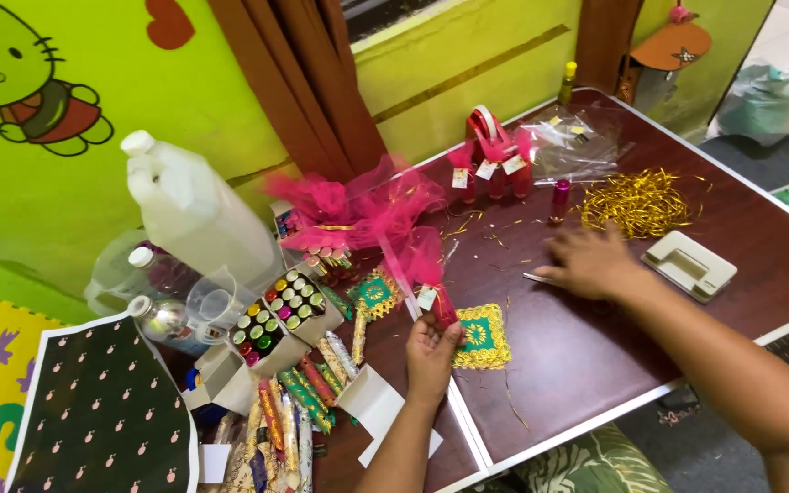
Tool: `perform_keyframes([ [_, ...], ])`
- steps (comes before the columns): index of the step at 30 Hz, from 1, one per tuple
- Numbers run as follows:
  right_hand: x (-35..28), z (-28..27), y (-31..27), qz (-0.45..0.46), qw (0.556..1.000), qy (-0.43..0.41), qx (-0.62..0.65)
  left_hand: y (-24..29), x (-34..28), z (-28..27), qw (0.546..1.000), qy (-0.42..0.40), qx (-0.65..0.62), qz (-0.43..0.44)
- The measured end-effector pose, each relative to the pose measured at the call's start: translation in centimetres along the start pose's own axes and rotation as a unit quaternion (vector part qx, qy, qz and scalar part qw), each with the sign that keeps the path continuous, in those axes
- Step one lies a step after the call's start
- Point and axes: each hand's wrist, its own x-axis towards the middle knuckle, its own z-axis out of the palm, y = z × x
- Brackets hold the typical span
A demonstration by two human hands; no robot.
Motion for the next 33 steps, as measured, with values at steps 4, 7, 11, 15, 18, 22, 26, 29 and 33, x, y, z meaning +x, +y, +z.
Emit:
perform_keyframes([
  [4,0.2,2.7,4.2,0.08,0.996,0.011,-0.023,-1.0,0.4,-0.1,1.0,0.004,-0.01,0.002],
  [7,-0.5,2.8,3.9,0.064,0.994,0.084,-0.015,-1.4,0.6,0.1,1.0,0.008,-0.007,0.003],
  [11,-0.2,1.8,-1.1,-0.121,0.928,0.259,0.24,-1.0,0.4,0.1,0.999,0.032,-0.024,0.011],
  [15,2.0,1.4,-7.5,-0.284,0.792,0.266,0.471,-2.2,1.2,-0.9,0.998,0.051,-0.036,0.023],
  [18,3.2,2.2,-11.5,-0.312,0.751,0.248,0.527,-1.4,1.2,-0.7,0.997,0.048,-0.067,0.005],
  [22,2.1,2.7,-14.0,-0.332,0.723,0.209,0.569,-0.4,0.8,-0.3,0.993,0.065,-0.101,0.003],
  [26,1.9,4.2,-14.0,-0.314,0.674,0.168,0.647,0.1,1.2,0.7,0.993,0.049,-0.109,0.001],
  [29,1.2,4.5,-13.5,-0.305,0.623,0.122,0.71,-0.4,1.2,0.7,0.994,0.044,-0.099,-0.003],
  [33,1.0,5.2,-13.8,-0.311,0.63,0.153,0.695,0.1,0.9,1.1,0.999,0.021,-0.042,0.006],
])
